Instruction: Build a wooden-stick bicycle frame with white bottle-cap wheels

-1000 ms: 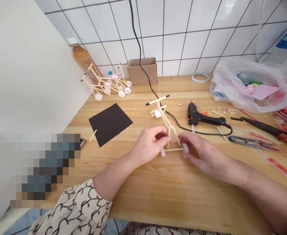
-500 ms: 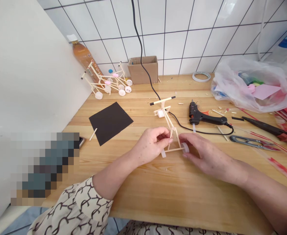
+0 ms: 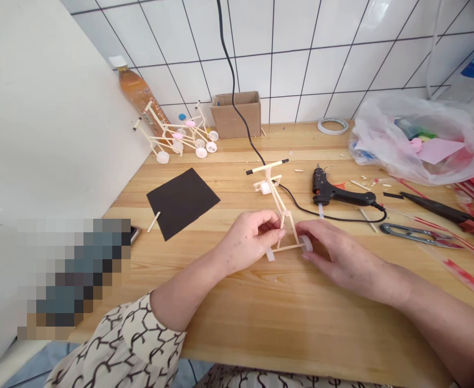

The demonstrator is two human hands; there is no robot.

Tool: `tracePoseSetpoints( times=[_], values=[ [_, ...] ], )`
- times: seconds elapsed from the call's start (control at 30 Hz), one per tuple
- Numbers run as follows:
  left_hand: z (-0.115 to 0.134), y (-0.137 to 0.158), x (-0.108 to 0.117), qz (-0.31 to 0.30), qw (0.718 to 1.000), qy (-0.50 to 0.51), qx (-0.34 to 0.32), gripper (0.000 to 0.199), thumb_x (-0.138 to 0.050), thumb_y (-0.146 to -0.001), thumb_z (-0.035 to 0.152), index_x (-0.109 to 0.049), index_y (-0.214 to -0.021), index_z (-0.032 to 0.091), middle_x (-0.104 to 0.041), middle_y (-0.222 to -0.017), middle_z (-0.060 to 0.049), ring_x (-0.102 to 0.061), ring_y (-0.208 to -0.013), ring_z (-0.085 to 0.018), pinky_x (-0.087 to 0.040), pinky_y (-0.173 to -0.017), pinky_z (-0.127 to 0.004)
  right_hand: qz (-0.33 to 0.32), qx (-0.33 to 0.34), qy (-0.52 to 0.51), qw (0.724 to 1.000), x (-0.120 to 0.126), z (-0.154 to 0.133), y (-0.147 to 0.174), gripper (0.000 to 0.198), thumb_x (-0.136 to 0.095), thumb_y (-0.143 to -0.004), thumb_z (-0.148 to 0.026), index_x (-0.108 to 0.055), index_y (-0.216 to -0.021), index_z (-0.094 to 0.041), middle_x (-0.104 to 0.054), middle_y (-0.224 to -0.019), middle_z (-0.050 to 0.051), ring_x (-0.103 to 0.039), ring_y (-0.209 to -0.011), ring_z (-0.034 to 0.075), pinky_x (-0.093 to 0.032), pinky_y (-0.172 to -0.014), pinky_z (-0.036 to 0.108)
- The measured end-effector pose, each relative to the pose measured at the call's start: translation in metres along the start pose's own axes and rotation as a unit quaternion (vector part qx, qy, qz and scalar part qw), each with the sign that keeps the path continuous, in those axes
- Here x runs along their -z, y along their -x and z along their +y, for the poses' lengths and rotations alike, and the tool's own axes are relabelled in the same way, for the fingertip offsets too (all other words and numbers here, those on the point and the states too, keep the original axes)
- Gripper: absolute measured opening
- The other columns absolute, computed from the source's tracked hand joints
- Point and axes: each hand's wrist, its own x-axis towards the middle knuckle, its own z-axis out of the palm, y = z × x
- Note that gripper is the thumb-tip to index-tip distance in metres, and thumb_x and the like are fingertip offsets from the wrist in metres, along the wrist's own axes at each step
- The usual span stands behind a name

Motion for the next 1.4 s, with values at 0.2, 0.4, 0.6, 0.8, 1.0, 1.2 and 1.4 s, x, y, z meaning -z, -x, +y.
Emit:
tracePoseSetpoints(
  times=[0.2,0.4,0.6,0.8,1.0,1.2,1.4],
  values=[
    [0.0000,0.0006,-0.0003,-0.004,1.000,-0.002,0.006,0.010,-0.055,-0.079,0.018,-0.054,-0.071,0.014,-0.054,-0.067,0.001,-0.051,-0.063,-0.009,-0.045,-0.057,-0.019,-0.003,-0.004,0.001,1.000,0.0000,-0.0002,-0.0004,0.034,-0.049,-0.079,-0.012,-0.050,-0.113,-0.018,-0.061,-0.102,0.010,-0.058,-0.095,0.022,-0.049,-0.083,0.039],
    [-0.0012,0.0011,-0.0007,-0.003,1.000,0.002,0.011,0.009,-0.057,-0.078,0.019,-0.055,-0.071,0.014,-0.056,-0.068,0.000,-0.052,-0.063,-0.009,-0.045,-0.057,-0.020,0.001,-0.008,0.000,1.000,-0.0004,-0.0009,-0.0007,0.034,-0.049,-0.079,-0.011,-0.051,-0.111,-0.019,-0.061,-0.100,0.010,-0.059,-0.093,0.022,-0.050,-0.083,0.040],
    [-0.0030,0.0017,-0.0001,-0.003,1.000,-0.016,0.017,0.011,-0.057,-0.079,0.021,-0.055,-0.070,0.015,-0.057,-0.067,0.000,-0.053,-0.062,-0.010,-0.046,-0.058,-0.021,-0.001,-0.006,0.000,1.000,-0.0012,0.0006,0.0000,0.035,-0.050,-0.079,-0.011,-0.051,-0.112,-0.020,-0.061,-0.101,0.009,-0.058,-0.096,0.022,-0.050,-0.085,0.040],
    [-0.0007,0.0032,-0.0011,0.015,0.999,-0.026,0.017,0.012,-0.058,-0.078,0.021,-0.055,-0.069,0.015,-0.058,-0.067,0.000,-0.054,-0.062,-0.010,-0.045,-0.057,-0.020,0.005,0.001,0.001,1.000,-0.0006,0.0001,-0.0003,0.032,-0.050,-0.079,-0.012,-0.052,-0.110,-0.019,-0.062,-0.099,0.009,-0.059,-0.091,0.021,-0.050,-0.081,0.038],
    [0.0043,0.0048,-0.0009,0.027,0.997,-0.060,0.025,0.011,-0.057,-0.078,0.020,-0.057,-0.069,0.014,-0.058,-0.064,0.001,-0.052,-0.055,-0.009,-0.042,-0.052,-0.019,0.000,0.004,0.004,1.000,0.0007,-0.0019,-0.0009,0.030,-0.049,-0.079,-0.011,-0.050,-0.108,-0.018,-0.061,-0.096,0.008,-0.058,-0.088,0.020,-0.050,-0.079,0.037],
    [0.0036,0.0040,0.0001,0.027,0.997,-0.068,0.026,0.011,-0.058,-0.077,0.020,-0.057,-0.067,0.015,-0.057,-0.061,0.002,-0.051,-0.053,-0.008,-0.040,-0.052,-0.019,0.013,0.010,0.007,1.000,0.0008,-0.0036,-0.0016,0.028,-0.049,-0.078,-0.011,-0.051,-0.105,-0.020,-0.062,-0.090,0.006,-0.058,-0.084,0.020,-0.051,-0.076,0.036],
    [0.0027,0.0046,0.0009,0.004,0.997,-0.056,0.048,0.013,-0.057,-0.078,0.023,-0.057,-0.069,0.015,-0.055,-0.057,0.003,-0.049,-0.048,-0.008,-0.036,-0.048,-0.019,0.012,0.011,0.010,1.000,0.0017,-0.0049,-0.0014,0.029,-0.049,-0.079,-0.012,-0.051,-0.107,-0.020,-0.062,-0.092,0.007,-0.059,-0.086,0.020,-0.051,-0.077,0.036]
  ],
)
